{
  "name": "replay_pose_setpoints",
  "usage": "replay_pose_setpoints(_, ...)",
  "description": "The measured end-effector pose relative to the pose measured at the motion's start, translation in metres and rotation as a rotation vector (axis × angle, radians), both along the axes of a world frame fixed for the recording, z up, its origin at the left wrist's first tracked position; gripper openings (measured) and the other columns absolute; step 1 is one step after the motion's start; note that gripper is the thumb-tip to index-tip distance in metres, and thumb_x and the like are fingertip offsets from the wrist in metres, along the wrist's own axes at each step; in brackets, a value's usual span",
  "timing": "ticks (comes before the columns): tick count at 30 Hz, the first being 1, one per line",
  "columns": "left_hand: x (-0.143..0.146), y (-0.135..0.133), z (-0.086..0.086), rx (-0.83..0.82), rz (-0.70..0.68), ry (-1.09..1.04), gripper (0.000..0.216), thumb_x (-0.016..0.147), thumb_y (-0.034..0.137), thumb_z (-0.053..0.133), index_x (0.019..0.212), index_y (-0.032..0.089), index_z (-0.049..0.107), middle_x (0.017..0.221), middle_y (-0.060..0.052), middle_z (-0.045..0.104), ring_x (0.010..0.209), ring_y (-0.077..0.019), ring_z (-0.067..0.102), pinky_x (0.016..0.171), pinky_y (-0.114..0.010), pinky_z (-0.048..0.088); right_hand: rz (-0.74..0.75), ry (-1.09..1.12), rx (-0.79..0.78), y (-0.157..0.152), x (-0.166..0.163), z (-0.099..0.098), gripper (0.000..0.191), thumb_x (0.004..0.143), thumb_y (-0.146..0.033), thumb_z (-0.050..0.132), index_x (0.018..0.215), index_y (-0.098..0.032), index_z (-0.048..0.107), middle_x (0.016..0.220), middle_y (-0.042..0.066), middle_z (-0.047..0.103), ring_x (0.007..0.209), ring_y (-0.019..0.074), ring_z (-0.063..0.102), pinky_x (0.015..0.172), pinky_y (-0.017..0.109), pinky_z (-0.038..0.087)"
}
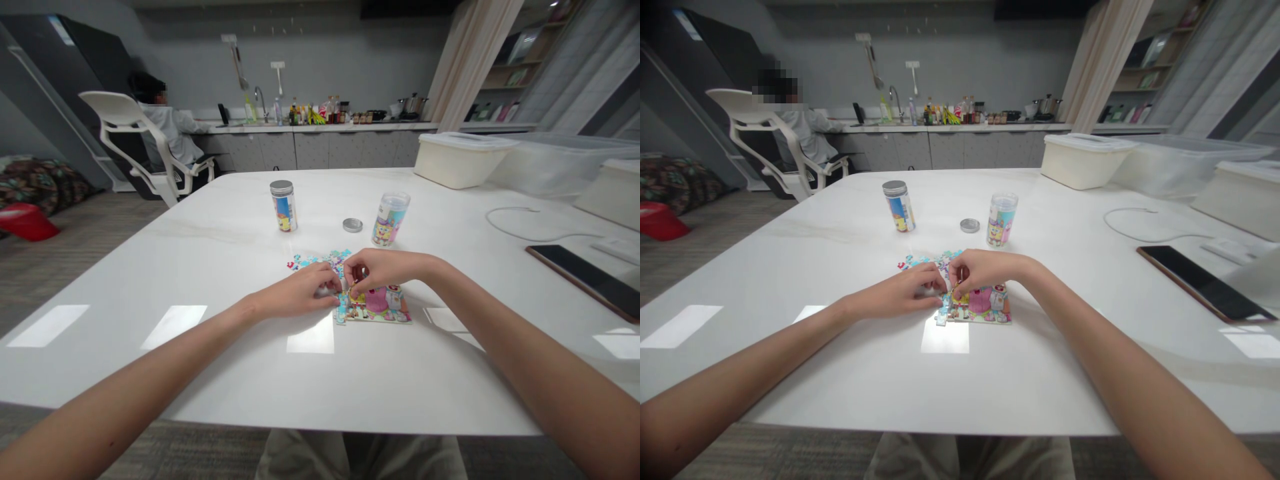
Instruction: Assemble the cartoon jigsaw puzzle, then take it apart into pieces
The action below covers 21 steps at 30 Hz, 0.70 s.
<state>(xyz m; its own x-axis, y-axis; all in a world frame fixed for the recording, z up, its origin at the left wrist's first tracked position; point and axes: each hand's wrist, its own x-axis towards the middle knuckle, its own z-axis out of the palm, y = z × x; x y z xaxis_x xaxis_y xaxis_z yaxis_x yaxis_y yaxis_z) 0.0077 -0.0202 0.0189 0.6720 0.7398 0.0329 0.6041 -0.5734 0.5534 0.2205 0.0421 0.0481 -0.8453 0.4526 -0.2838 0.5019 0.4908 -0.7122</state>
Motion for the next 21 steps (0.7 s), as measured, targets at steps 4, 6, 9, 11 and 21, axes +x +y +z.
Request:
replay_pose_setpoints(4, 0.001, -0.001, 0.003, -0.020, -0.004, -0.022, 0.016, 0.086, 0.033, 0.057, 0.095, 0.020, 0.054, 0.100, -0.004, 0.055, 0.092, -0.0185, 0.052, 0.081, -0.031, 0.041, 0.004, 0.015, 0.004, 0.001, 0.002, -0.001, 0.017, 0.072, -0.029, 0.067, 0.074, -0.019, 0.055, 0.070, -0.001, 0.061, 0.065, 0.0132, 0.055, 0.058, 0.025, 0.041)
replay_pose_setpoints(6, 0.001, -0.002, 0.005, -0.042, 0.003, -0.026, 0.014, 0.085, 0.031, 0.056, 0.092, 0.020, 0.052, 0.096, -0.003, 0.054, 0.090, -0.0179, 0.051, 0.079, -0.031, 0.041, 0.005, 0.025, 0.012, 0.001, 0.003, -0.002, 0.015, 0.071, -0.027, 0.067, 0.076, -0.019, 0.056, 0.070, -0.001, 0.060, 0.066, 0.0132, 0.055, 0.058, 0.025, 0.041)
replay_pose_setpoints(9, 0.001, -0.003, 0.006, -0.085, 0.029, -0.040, 0.013, 0.084, 0.028, 0.056, 0.091, 0.020, 0.050, 0.093, -0.002, 0.055, 0.084, -0.0164, 0.051, 0.075, -0.030, 0.040, 0.014, 0.036, 0.011, 0.002, 0.003, -0.003, 0.015, 0.071, -0.025, 0.066, 0.084, -0.018, 0.062, 0.075, 0.000, 0.064, 0.068, 0.0135, 0.056, 0.060, 0.025, 0.042)
replay_pose_setpoints(11, 0.001, -0.003, 0.006, -0.115, 0.048, -0.067, 0.015, 0.082, 0.027, 0.057, 0.091, 0.019, 0.048, 0.092, -0.002, 0.055, 0.081, -0.0153, 0.051, 0.073, -0.029, 0.040, 0.018, 0.027, 0.021, 0.003, 0.003, -0.003, 0.016, 0.073, -0.026, 0.065, 0.087, -0.018, 0.065, 0.077, 0.000, 0.066, 0.068, 0.0138, 0.057, 0.061, 0.025, 0.043)
replay_pose_setpoints(21, 0.002, -0.003, 0.011, -0.124, 0.050, -0.122, 0.007, 0.083, 0.021, 0.052, 0.089, 0.019, 0.056, 0.078, 0.001, 0.056, 0.067, -0.0115, 0.048, 0.063, -0.025, 0.040, 0.034, 0.027, 0.068, -0.001, 0.003, 0.002, 0.010, 0.074, -0.024, 0.062, 0.082, -0.019, 0.063, 0.077, 0.000, 0.064, 0.069, 0.0139, 0.056, 0.062, 0.026, 0.043)
